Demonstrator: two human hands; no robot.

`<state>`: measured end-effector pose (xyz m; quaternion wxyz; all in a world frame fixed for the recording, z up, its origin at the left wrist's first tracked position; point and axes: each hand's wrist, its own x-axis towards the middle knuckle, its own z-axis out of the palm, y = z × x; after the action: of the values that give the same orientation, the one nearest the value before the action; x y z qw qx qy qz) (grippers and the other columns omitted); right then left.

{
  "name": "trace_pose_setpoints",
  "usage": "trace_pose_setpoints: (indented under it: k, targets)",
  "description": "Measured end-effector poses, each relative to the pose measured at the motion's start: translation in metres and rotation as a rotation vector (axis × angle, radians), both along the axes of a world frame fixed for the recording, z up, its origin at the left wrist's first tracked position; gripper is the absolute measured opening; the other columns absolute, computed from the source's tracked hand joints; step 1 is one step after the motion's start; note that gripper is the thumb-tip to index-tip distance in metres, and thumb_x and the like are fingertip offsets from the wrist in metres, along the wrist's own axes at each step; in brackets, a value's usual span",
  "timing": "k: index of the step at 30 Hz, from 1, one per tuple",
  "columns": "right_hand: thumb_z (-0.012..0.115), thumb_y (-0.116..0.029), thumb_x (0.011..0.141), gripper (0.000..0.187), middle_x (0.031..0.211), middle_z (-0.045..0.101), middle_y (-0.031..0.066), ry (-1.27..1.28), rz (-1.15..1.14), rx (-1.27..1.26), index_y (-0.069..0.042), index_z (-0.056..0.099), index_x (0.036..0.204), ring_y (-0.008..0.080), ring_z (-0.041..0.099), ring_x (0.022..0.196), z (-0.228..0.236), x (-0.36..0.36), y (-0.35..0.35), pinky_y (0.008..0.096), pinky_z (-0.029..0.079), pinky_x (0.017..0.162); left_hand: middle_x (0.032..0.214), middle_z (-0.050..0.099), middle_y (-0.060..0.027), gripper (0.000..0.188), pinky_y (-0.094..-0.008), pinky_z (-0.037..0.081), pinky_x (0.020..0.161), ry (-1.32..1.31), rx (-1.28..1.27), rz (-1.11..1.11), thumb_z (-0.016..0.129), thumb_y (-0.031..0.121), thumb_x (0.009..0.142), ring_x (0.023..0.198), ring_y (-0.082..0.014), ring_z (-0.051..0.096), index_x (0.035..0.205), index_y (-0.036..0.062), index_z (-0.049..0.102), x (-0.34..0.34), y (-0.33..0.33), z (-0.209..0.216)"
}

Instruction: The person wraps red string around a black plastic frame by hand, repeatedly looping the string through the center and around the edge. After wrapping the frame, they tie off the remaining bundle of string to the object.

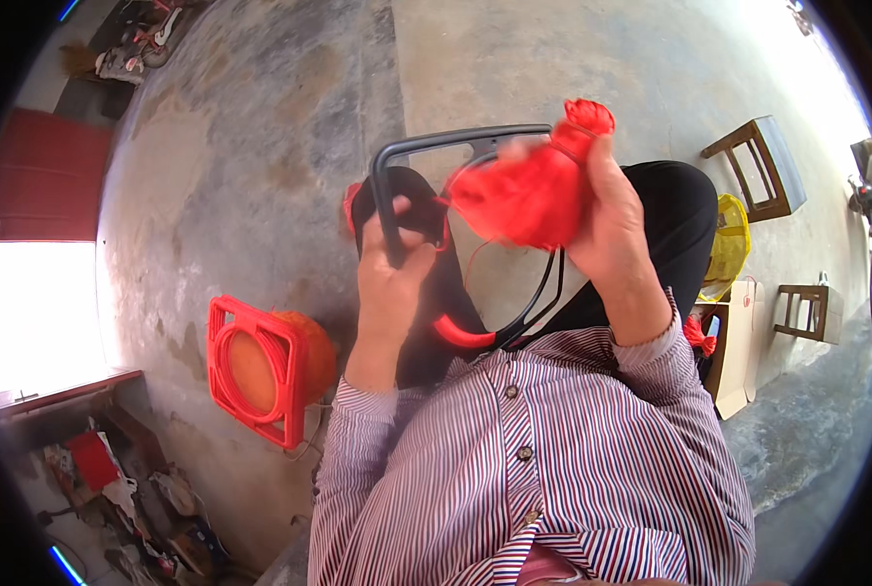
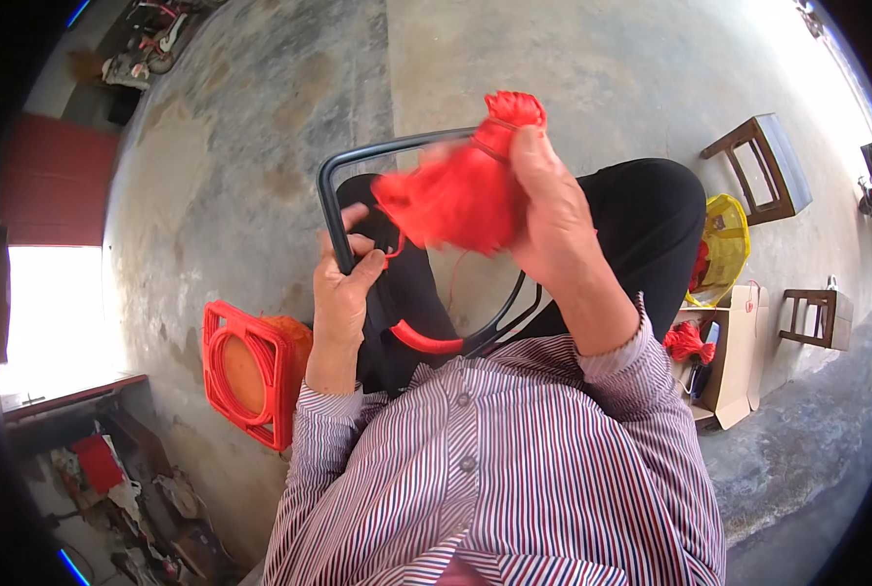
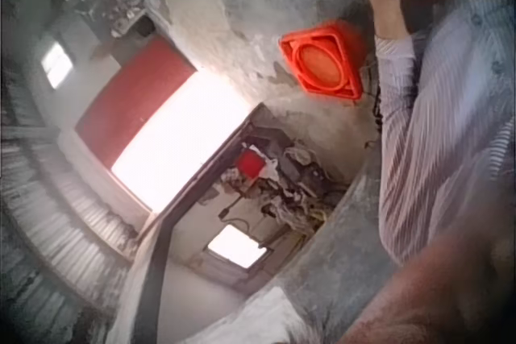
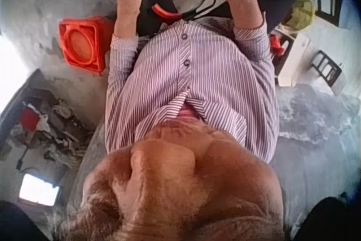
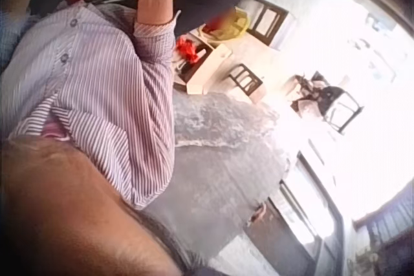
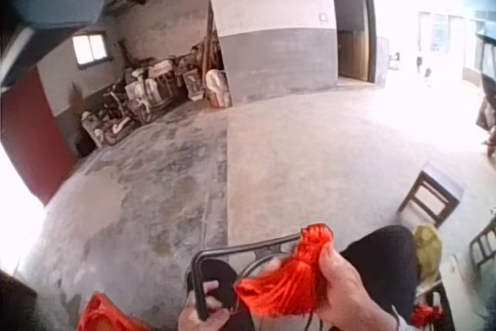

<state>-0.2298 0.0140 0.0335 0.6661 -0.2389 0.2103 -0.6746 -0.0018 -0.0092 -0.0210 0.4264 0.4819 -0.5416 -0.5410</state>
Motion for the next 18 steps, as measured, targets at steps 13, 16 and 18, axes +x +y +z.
trace_pose_setpoints:
  k: [13, 16, 18]
  targets:
    - [0.068, -0.030, 0.089, 0.039, 0.086, 0.060, 0.0065, 0.679, 0.150, 0.359, -0.001, 0.054, 0.111, 0.0153, 0.062, 0.068, -0.071, -0.024, 0.032, 0.0315, 0.057, 0.058, 0.070, 0.065, -0.0146, 0.023, -0.0272, 0.051, 0.050, 0.167, 0.338, -0.070, 0.058, 0.022, 0.094, 0.052, -0.0186, 0.061, 0.097, -0.0014, 0.057, 0.031, -0.002, -0.003]
    - [0.070, -0.027, 0.087, 0.038, 0.084, 0.060, 0.0057, 0.873, 0.086, 0.426, 0.001, 0.057, 0.109, 0.0148, 0.062, 0.072, -0.076, -0.017, 0.004, 0.0323, 0.055, 0.062, 0.073, 0.065, -0.0144, 0.022, -0.0288, 0.053, 0.057, 0.073, 0.322, -0.103, 0.059, 0.019, 0.093, 0.059, -0.0184, 0.063, 0.092, -0.0025, 0.060, 0.018, 0.000, 0.021]
    - [0.073, -0.024, 0.084, 0.038, 0.085, 0.063, 0.0055, 1.232, -0.026, 0.158, 0.003, 0.060, 0.107, 0.0141, 0.062, 0.077, -0.093, -0.007, -0.014, 0.0332, 0.053, 0.066, 0.074, 0.066, -0.0126, 0.021, -0.0286, 0.052, 0.063, -0.024, 0.184, -0.129, 0.059, 0.018, 0.092, 0.065, -0.0171, 0.063, 0.091, -0.0028, 0.062, 0.008, 0.001, 0.019]
